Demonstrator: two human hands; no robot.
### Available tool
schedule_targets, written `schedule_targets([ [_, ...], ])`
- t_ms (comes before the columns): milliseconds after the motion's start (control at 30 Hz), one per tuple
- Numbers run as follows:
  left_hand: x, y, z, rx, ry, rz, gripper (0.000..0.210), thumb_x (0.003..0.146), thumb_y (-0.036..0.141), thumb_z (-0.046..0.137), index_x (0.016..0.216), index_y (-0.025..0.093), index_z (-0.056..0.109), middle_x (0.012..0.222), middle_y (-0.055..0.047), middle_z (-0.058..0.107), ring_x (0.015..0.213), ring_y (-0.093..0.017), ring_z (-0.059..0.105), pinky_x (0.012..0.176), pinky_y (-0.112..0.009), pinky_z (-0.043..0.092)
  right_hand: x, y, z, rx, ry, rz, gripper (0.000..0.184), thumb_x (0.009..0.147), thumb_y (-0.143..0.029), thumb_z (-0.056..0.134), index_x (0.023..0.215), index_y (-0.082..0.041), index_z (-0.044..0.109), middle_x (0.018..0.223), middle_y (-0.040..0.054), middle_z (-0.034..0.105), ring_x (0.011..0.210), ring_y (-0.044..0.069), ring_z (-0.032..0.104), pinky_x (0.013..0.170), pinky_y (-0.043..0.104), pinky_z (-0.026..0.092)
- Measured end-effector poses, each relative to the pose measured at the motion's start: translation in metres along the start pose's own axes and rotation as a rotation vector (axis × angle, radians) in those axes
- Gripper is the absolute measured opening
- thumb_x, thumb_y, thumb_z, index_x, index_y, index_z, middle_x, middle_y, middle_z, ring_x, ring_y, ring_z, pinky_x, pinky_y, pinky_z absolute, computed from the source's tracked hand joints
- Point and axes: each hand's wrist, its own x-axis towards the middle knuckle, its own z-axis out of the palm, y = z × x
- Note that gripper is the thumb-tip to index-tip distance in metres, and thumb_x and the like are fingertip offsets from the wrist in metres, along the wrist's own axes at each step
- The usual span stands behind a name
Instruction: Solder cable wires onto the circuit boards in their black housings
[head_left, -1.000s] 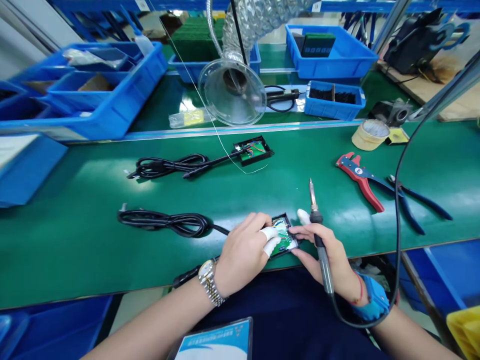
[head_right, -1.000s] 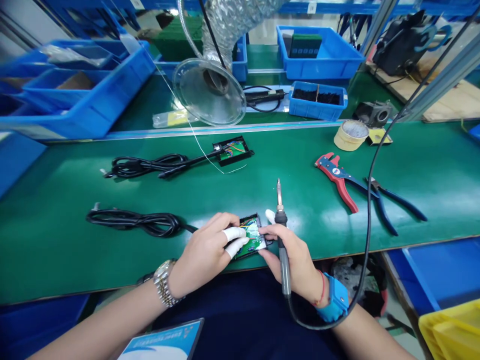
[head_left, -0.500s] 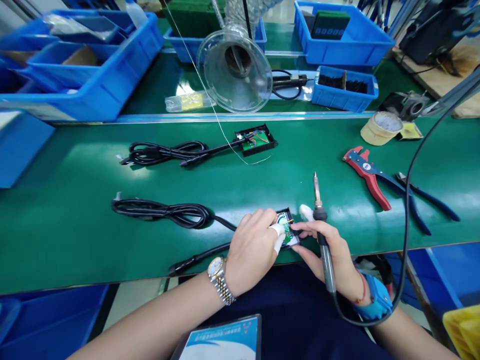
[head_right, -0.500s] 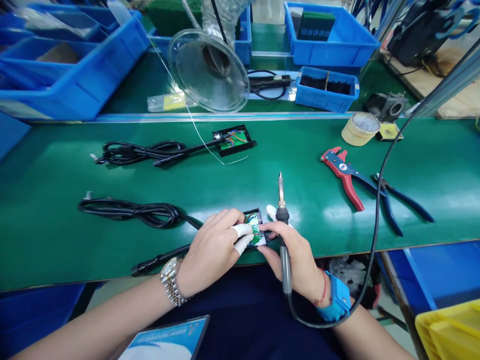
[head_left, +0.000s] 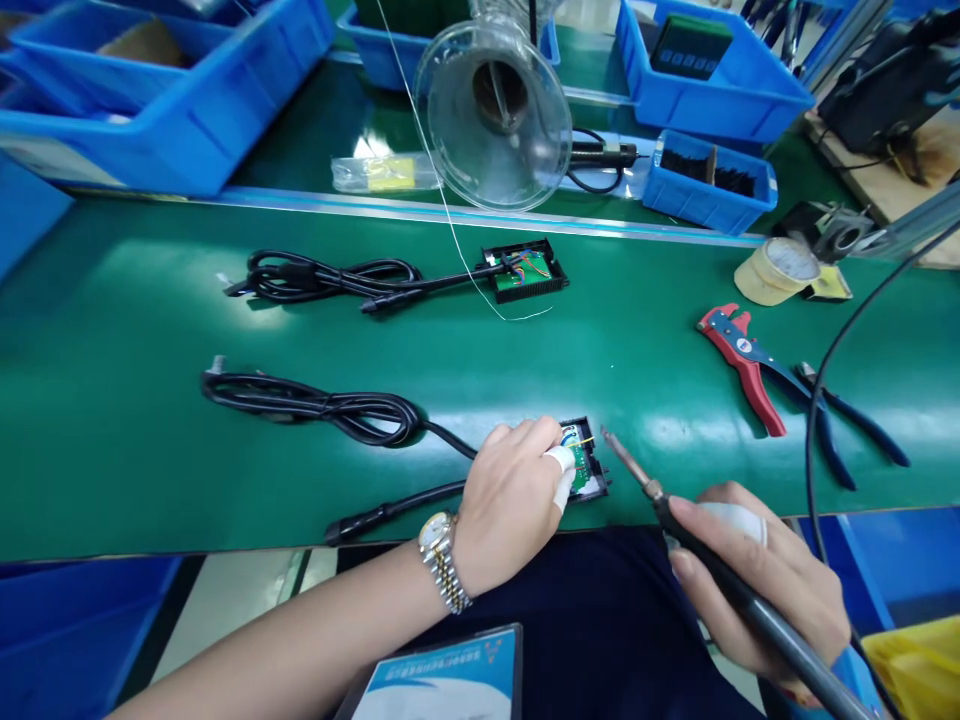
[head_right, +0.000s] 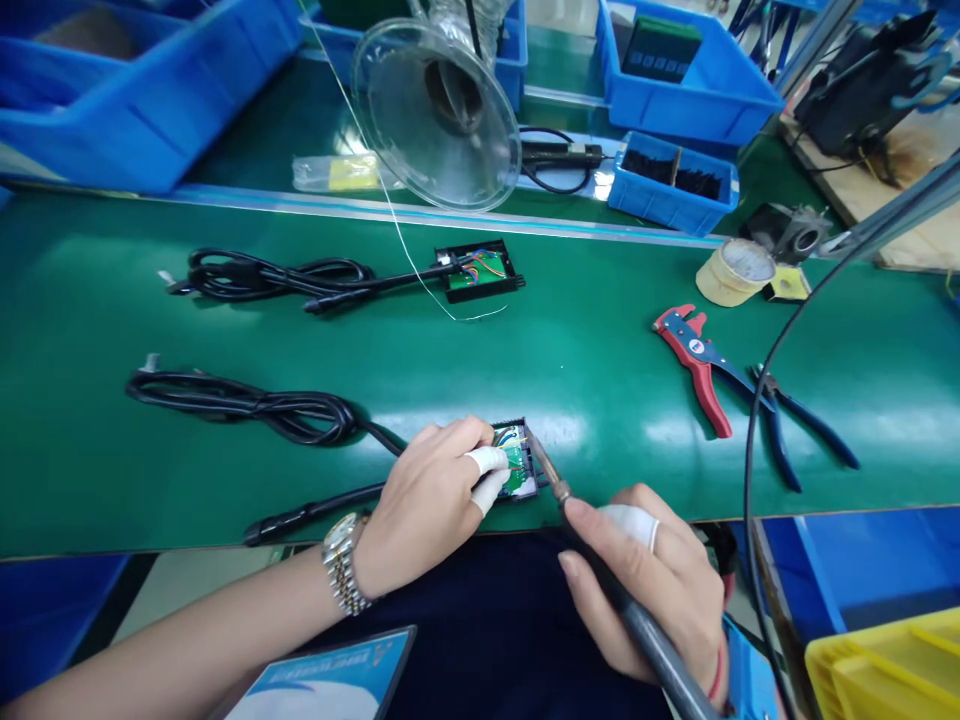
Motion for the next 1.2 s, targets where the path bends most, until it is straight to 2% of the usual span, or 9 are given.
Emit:
schedule_targets([
  [167,0.000,-0.002,0.001,-0.012,0.007,0.008,0.017,0.082,0.016,0.050,0.070,0.016,0.062,0.079,-0.004,0.054,0.071,-0.017,0.048,0.062,-0.033,0.034,0.004,-0.007,0.004,-0.004,-0.067,0.020,0.027,0.074,-0.008,0.056,0.098,-0.018,0.062,0.063,0.0028,0.057,0.061,0.016,0.058,0.051,0.027,0.048],
  [400,0.000,-0.002,0.002,-0.002,-0.001,0.018,0.017,0.081,0.014,0.049,0.070,0.017,0.061,0.080,-0.003,0.054,0.073,-0.018,0.049,0.062,-0.034,0.032,0.001,-0.004,0.013,-0.030,-0.101,0.026,0.026,0.076,-0.008,0.056,0.099,-0.017,0.062,0.064,0.0039,0.058,0.060,0.016,0.057,0.054,0.030,0.050],
  [600,0.000,-0.002,0.002,-0.009,-0.004,0.021,0.018,0.081,0.013,0.048,0.071,0.017,0.062,0.079,-0.004,0.054,0.074,-0.019,0.050,0.062,-0.035,0.032,0.007,-0.008,0.012,-0.036,-0.105,0.015,0.026,0.076,-0.009,0.055,0.099,-0.019,0.061,0.062,0.0024,0.057,0.059,0.016,0.058,0.052,0.029,0.050],
  [1200,0.000,-0.003,0.001,0.004,-0.034,0.011,0.018,0.082,0.014,0.048,0.072,0.017,0.062,0.081,-0.003,0.054,0.074,-0.018,0.048,0.063,-0.033,0.030,0.007,-0.005,0.012,-0.003,-0.109,0.011,0.025,0.075,-0.006,0.056,0.097,-0.014,0.063,0.064,0.0038,0.057,0.061,0.015,0.056,0.054,0.029,0.050],
])
